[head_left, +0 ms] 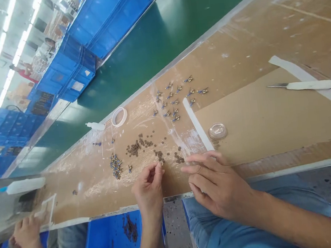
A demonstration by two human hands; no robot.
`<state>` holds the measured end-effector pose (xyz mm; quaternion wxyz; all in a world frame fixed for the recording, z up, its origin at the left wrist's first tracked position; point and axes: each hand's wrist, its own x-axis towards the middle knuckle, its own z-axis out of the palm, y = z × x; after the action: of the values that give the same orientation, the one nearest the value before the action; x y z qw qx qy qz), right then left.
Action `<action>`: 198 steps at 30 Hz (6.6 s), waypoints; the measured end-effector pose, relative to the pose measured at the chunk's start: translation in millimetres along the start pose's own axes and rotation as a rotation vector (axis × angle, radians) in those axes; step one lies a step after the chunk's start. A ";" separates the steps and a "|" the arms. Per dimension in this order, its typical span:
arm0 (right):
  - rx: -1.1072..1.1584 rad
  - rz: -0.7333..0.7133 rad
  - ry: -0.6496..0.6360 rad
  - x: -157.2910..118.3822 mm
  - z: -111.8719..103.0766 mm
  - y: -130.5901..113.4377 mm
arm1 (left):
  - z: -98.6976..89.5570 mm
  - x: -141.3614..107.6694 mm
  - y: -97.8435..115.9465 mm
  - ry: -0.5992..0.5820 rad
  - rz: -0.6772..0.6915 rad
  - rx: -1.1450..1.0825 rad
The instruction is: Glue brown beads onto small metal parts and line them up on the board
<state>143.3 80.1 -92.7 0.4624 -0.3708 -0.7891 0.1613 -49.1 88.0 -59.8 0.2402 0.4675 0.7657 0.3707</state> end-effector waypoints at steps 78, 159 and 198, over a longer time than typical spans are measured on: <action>0.391 0.003 0.149 21.7 -12.6 -6.2 | -17.1 -58.0 56.9 -0.069 0.254 -0.034; 0.014 -0.051 0.032 4.9 -5.3 18.2 | 51.7 19.5 92.6 -0.333 0.495 0.048; 0.201 -0.011 0.022 -0.1 -9.5 14.3 | -4.4 4.7 11.6 0.041 0.307 0.113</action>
<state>157.6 88.8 -96.4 0.5067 -0.3199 -0.7659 0.2330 -48.1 94.1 -48.0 0.1385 0.5840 0.7096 0.3690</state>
